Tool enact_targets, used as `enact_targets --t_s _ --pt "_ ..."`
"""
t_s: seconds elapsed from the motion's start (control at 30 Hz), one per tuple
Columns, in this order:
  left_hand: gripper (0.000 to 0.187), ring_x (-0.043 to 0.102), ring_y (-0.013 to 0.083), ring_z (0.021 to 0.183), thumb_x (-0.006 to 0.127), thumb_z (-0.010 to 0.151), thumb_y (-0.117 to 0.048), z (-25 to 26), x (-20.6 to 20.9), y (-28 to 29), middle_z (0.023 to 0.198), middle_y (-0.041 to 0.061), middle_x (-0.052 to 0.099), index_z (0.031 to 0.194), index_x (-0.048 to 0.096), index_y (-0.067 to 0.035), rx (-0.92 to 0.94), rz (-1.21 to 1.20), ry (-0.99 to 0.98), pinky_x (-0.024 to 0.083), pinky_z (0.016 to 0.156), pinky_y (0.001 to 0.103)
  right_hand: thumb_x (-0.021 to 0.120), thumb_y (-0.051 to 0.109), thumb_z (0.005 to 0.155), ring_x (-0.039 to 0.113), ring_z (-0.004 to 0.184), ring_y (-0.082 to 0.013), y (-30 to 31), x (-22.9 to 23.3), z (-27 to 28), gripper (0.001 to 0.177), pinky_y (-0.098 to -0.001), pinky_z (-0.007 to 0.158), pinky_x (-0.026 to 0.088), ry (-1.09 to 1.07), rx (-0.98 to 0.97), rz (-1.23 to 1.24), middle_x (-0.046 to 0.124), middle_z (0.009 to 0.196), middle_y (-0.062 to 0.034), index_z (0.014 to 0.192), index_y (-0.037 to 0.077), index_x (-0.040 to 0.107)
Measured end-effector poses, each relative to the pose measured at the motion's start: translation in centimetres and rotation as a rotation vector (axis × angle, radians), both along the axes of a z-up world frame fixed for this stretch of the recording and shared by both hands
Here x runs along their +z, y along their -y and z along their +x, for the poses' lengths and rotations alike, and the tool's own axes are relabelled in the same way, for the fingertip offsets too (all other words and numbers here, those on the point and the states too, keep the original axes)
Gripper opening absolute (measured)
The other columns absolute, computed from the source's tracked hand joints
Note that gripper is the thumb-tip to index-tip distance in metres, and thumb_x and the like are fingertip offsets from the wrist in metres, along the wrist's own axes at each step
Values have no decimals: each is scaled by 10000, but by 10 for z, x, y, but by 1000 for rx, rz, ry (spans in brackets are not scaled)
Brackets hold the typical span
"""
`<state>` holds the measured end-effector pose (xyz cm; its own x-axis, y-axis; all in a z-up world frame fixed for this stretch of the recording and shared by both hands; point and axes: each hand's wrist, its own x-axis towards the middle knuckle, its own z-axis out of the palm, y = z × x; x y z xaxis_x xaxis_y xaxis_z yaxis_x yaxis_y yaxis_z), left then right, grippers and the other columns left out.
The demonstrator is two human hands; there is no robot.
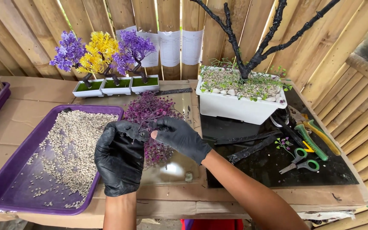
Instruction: The person arranges a miniature bonsai tree in a white rectangular pot. They use black gloves to handle the tree and purple artificial flowers, placing the flowers into the pot's soil. The person uses pliers to adjust the tree branches and secures the arrangement with a green tool.
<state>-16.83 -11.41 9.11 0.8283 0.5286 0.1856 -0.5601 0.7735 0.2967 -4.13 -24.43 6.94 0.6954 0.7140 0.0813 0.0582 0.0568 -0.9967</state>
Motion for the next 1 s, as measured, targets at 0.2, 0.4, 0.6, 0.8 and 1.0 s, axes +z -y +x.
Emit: enact_targets --t_s 0.2,0.4,0.6,0.8,1.0 --pt "165 657 280 901 535 998 -182 7 -1 4 941 173 662 1025 624 -46 4 138 -23 572 951 493 824 301 905 731 877 -223 3 -7 6 383 -342 781 608 21 -9 59 756 968 -165 1186 70 704" --pt "179 657 302 902 535 1007 -199 12 -14 5 932 184 639 1040 614 -41 -22 138 -54 580 931 507 775 219 955 754 892 -291 -2 -38 6 272 -411 795 638 -51 -41 135 747 938 -218 1126 19 708" --pt "138 667 282 811 548 1007 -148 18 -15 9 836 183 646 978 634 -44 42 211 -127 598 892 434 663 168 979 704 855 -176 18 -19 6 120 -310 769 600 -40 -72 185 707 872 -115 1058 80 681" --pt "123 675 242 776 542 976 -98 32 -16 6 813 181 658 960 642 -27 275 328 -254 589 877 356 621 196 1022 633 827 -181 51 -22 27 139 -365 723 612 105 -116 219 651 836 -147 1041 62 654" --pt "165 622 273 596 542 965 -125 44 -26 -14 695 230 596 896 644 -15 466 394 -323 591 675 317 625 202 1000 698 811 -240 89 28 4 162 -383 769 625 -115 -113 407 682 907 -177 1045 47 607"
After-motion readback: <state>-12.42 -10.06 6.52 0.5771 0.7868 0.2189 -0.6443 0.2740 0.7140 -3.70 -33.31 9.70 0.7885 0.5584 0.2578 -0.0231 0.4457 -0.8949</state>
